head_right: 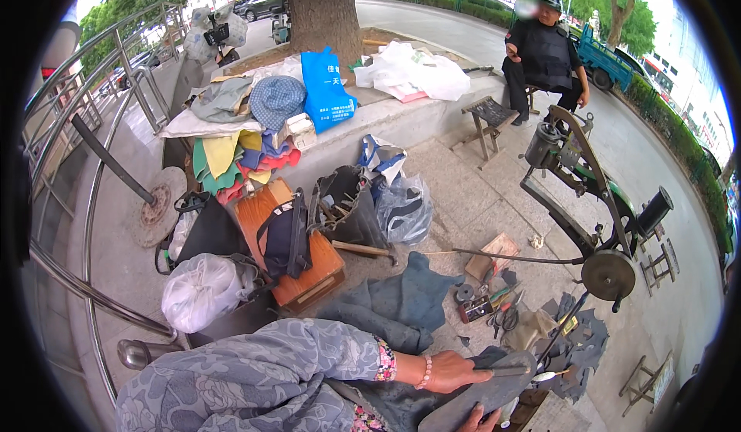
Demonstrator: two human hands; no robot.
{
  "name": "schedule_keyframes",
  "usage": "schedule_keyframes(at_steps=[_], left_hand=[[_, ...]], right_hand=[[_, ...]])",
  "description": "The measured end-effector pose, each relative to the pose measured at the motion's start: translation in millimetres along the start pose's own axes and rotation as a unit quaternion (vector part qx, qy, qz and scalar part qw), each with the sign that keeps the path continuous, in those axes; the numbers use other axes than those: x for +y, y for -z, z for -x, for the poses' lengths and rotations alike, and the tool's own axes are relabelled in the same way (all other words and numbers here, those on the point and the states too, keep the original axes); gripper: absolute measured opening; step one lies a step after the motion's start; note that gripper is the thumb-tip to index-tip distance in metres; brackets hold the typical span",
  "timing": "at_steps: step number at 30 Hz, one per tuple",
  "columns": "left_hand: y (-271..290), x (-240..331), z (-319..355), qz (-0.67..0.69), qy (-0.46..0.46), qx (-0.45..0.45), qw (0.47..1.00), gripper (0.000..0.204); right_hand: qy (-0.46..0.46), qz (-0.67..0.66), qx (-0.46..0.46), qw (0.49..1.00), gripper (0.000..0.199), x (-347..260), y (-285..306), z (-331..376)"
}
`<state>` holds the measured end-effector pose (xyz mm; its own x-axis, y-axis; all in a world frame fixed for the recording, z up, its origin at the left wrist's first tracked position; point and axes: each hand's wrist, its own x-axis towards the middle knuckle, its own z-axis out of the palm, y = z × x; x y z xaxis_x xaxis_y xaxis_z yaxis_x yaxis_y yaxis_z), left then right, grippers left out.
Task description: Repairing a shoe sole by scraping and preparing it with hand tools.
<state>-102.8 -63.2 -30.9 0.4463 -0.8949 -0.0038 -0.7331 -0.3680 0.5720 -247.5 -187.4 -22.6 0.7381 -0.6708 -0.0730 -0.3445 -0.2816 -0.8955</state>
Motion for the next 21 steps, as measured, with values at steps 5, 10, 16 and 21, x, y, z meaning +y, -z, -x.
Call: schedule_keyframes(at_steps=[5, 10, 16, 21], left_hand=[[-8.2, -4.7, 39.9, 0.001, -0.005, 0.040, 0.999, 0.054], [24.7, 6.2, 70.4, -0.034, 0.029, -0.002, 0.999, 0.059], [14.5, -7.5, 37.2, 0.001, -0.007, 0.036, 0.999, 0.049], [10.5, -11.6, -2.2, 0.029, 0.013, 0.036, 0.999, 0.048]], right_hand=[[0.037, -0.001, -0.014, 0.999, 0.052, 57.8, 0.3, -21.8], [0.057, -0.060, -0.001, 0.997, 0.046, 55.2, -11.3, -32.4], [0.058, -0.005, 0.046, 0.997, 0.051, 64.3, -12.3, -32.9], [0.044, -0.028, 0.040, 0.998, 0.054, 54.6, -7.5, -26.8]])
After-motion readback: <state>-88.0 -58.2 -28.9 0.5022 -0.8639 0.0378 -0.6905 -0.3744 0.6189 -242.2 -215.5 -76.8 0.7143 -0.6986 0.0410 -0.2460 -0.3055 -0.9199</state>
